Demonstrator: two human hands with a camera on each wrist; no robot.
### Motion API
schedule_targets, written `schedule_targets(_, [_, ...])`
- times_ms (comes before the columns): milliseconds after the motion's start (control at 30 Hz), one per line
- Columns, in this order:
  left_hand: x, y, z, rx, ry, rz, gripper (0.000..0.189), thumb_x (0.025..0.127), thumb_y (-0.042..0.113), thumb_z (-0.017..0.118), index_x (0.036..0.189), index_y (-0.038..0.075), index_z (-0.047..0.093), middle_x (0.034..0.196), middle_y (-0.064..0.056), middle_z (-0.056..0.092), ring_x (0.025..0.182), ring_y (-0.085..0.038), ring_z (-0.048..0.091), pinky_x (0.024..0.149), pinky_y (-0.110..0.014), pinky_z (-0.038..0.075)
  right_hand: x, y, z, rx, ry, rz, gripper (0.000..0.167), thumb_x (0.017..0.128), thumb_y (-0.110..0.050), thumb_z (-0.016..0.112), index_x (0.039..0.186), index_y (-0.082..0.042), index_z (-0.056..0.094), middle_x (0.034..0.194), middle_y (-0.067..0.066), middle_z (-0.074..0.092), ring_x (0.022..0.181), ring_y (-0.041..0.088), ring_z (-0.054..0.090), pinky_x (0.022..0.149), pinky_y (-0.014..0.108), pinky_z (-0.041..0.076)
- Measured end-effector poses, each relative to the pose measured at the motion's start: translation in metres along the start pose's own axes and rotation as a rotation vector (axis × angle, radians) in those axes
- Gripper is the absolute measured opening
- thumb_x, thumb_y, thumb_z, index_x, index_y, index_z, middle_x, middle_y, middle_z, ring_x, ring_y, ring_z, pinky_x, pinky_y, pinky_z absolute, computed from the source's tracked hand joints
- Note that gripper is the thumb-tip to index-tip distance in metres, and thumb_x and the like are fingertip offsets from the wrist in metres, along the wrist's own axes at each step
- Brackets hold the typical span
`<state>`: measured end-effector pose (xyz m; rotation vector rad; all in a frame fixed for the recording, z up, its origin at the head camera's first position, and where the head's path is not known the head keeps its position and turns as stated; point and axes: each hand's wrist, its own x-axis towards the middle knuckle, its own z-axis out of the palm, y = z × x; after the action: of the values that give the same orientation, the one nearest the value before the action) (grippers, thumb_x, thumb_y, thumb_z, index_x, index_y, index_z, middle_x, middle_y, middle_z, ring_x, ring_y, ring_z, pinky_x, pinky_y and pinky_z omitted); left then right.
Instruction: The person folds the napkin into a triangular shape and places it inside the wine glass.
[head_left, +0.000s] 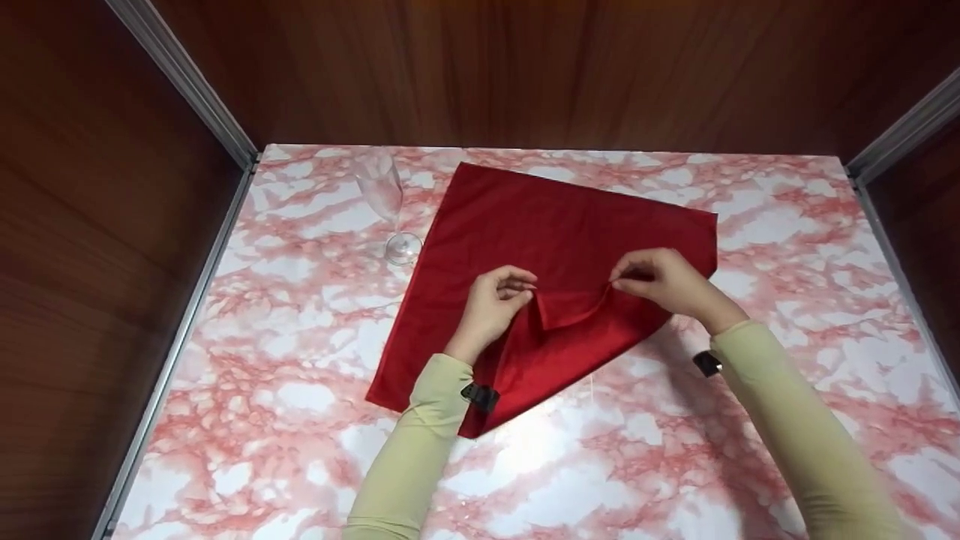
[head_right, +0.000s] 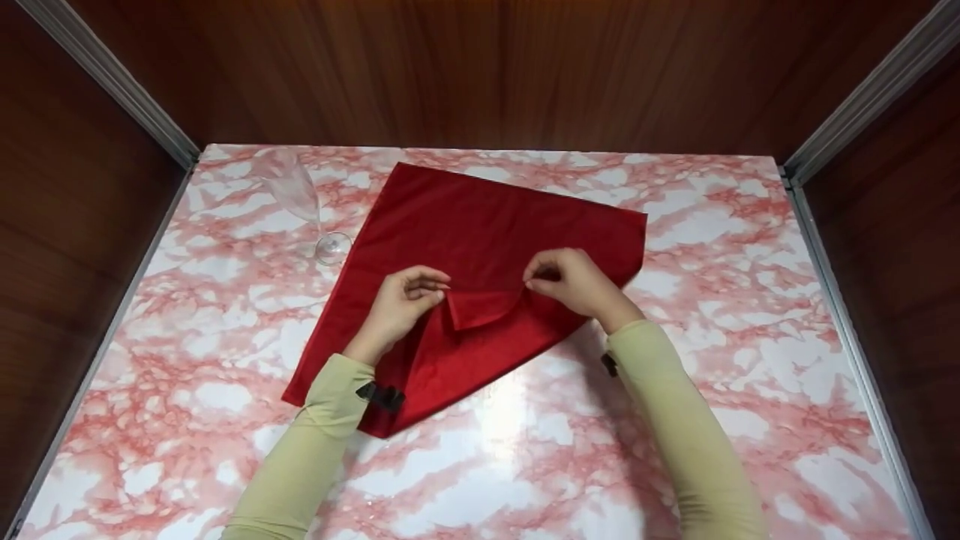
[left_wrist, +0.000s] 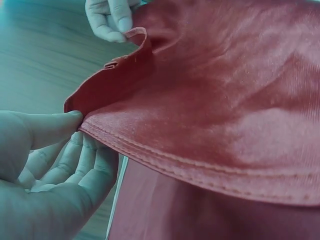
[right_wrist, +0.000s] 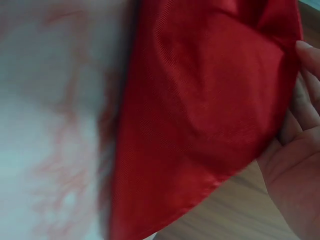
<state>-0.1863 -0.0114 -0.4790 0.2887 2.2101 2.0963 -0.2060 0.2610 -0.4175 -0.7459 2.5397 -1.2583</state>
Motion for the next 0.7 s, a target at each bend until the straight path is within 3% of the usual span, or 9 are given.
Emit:
schedule_targets(167, [0.006,0.001,-0.009,0.007,0.048,0.016,0.018,0.084,-0.012,0.064,0.100,-0.008,0.068,0.098,-0.020,0.067,0.088,-0.025,0.063,0.077,-0.028,0.053,0.022,0.020,0.000,0.012,0.031,-0.013,0.004,0.088,0.004,0.064,0.092,0.003,0.065,0.088,0.017,0.066,0.081,0.025,0.061,0.069,0.018,0.045])
schedule_targets(367, [0.017,0.002,-0.019,0.073,0.095,0.010,0.013,0.084,-0.008,0.067,0.096,-0.004,0.070,0.091,-0.012,0.068,0.082,-0.018,0.063,0.073,-0.025,0.052,0.044,0.038,-0.003,-0.037,0.054,-0.007,0.007,0.090,-0.005,0.066,0.096,-0.002,0.066,0.089,0.010,0.067,0.079,0.016,0.059,0.066,0.019,0.045])
schedule_targets(500, [0.024,0.002,-0.024,0.080,0.122,0.010,0.013,0.085,-0.006,0.067,0.097,-0.004,0.071,0.093,-0.013,0.068,0.083,-0.019,0.063,0.073,-0.025,0.052,0.057,0.042,-0.004,-0.040,0.055,0.027,0.011,0.091,-0.006,0.065,0.101,-0.002,0.066,0.091,0.007,0.067,0.079,0.018,0.059,0.066,0.021,0.047])
schedule_targets(700, [0.032,-0.003,-0.035,0.066,0.172,-0.003,0.013,0.085,-0.005,0.067,0.098,-0.006,0.070,0.094,-0.015,0.068,0.085,-0.023,0.064,0.076,-0.026,0.051,0.074,0.043,-0.003,0.023,0.020,0.093,0.017,0.091,-0.008,0.065,0.106,0.001,0.066,0.095,0.012,0.067,0.083,0.023,0.060,0.067,0.023,0.049])
